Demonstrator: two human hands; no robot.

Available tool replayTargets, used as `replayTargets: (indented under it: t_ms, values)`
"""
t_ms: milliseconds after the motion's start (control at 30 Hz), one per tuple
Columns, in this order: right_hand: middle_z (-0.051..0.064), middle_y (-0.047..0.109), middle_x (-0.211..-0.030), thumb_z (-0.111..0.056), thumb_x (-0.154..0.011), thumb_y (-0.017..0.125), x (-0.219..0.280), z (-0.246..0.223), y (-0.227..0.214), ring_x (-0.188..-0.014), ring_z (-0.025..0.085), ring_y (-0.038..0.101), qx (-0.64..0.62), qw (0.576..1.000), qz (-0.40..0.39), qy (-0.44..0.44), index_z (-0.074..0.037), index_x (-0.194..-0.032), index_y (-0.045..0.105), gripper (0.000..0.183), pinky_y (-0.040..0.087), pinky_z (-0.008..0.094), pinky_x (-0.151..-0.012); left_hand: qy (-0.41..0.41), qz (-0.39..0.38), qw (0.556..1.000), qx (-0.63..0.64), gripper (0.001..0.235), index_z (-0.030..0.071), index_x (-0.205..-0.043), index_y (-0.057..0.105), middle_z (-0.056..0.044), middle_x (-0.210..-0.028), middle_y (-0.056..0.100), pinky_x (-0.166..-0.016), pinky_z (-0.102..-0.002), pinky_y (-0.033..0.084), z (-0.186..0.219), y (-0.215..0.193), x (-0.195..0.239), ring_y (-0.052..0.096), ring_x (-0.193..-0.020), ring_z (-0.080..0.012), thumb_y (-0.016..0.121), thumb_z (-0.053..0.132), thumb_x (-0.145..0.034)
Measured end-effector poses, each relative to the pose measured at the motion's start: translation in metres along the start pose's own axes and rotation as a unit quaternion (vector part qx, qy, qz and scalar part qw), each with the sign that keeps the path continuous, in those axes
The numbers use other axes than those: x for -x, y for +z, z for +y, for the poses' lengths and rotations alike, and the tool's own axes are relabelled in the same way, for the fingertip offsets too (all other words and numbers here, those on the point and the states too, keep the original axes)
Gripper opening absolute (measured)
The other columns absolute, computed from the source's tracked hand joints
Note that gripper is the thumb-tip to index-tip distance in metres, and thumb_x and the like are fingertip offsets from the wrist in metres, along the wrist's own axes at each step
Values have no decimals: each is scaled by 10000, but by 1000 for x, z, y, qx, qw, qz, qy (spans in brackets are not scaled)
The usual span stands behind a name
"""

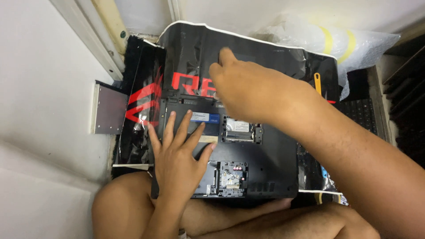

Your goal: The person uses a screwdriver to remove screws from the back of a laptop. They then lift and remove a rectangular metal cover plate from the device.

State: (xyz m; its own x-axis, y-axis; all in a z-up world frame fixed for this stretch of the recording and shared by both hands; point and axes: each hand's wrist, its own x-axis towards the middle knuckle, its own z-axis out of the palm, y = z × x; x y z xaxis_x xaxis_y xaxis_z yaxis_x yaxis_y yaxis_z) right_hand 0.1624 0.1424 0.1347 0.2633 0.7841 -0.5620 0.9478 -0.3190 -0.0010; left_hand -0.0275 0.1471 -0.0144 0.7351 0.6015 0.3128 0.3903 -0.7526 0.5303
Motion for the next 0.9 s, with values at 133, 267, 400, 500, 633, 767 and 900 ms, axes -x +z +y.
replayTargets:
  t_ms: [133,267,400,500,633,767,900]
  values:
    - [256,717,-912,-41,-959,492,-13,-2,-4,-760,481,700,-8,994,-26,105,-72,-1064,763,292,547,520,-637,5,3,1000,-1,443,154,-1267,734,-61,-1506,557,-1197,-710,153,0,1,-1,400,-1468,-362,673,442,-936]
    - [243,556,-1123,-258,-1000,488,-5,-1,-2,-921,514,649,-38,998,15,48,-12,-1177,515,304,518,607,-705,-2,-3,1000,-6,449,167,-1275,730,-52,-1517,547,-1197,-705,151,-1,1,0,378,-1482,-350,666,456,-936]
    - [213,699,-864,-118,-1006,455,-13,-3,-2,-721,444,681,4,994,-17,109,-36,-930,727,294,521,503,-584,1,-1,1000,-5,450,161,-1283,724,-59,-1528,536,-1213,-698,128,0,1,1,379,-1483,-355,662,450,-944]
    - [217,421,-1209,67,-853,455,1,-2,-5,-672,532,668,-39,999,3,0,-23,-1049,516,224,472,627,-590,2,-1,1000,-5,446,159,-1273,726,-61,-1518,543,-1198,-713,146,0,0,1,389,-1475,-365,662,451,-941]
    - [221,700,-767,-59,-890,527,-17,1,2,-640,430,669,44,997,-12,66,4,-774,694,212,524,493,-559,1,-2,1000,-4,438,164,-1270,729,-67,-1522,543,-1201,-706,144,0,1,0,388,-1477,-364,658,450,-946]
    - [188,622,-890,-56,-910,487,-12,4,0,-721,434,663,25,999,-5,27,-34,-863,638,160,512,531,-597,-3,-2,1000,-3,439,162,-1273,730,-61,-1519,548,-1201,-707,148,1,0,0,385,-1479,-363,671,441,-939]
    - [213,692,-848,-14,-874,490,-19,-1,2,-721,437,691,26,994,-13,107,-16,-880,701,211,549,495,-579,-5,-6,1000,-6,433,170,-1269,733,-52,-1520,546,-1198,-706,151,1,0,0,387,-1478,-356,672,441,-936]
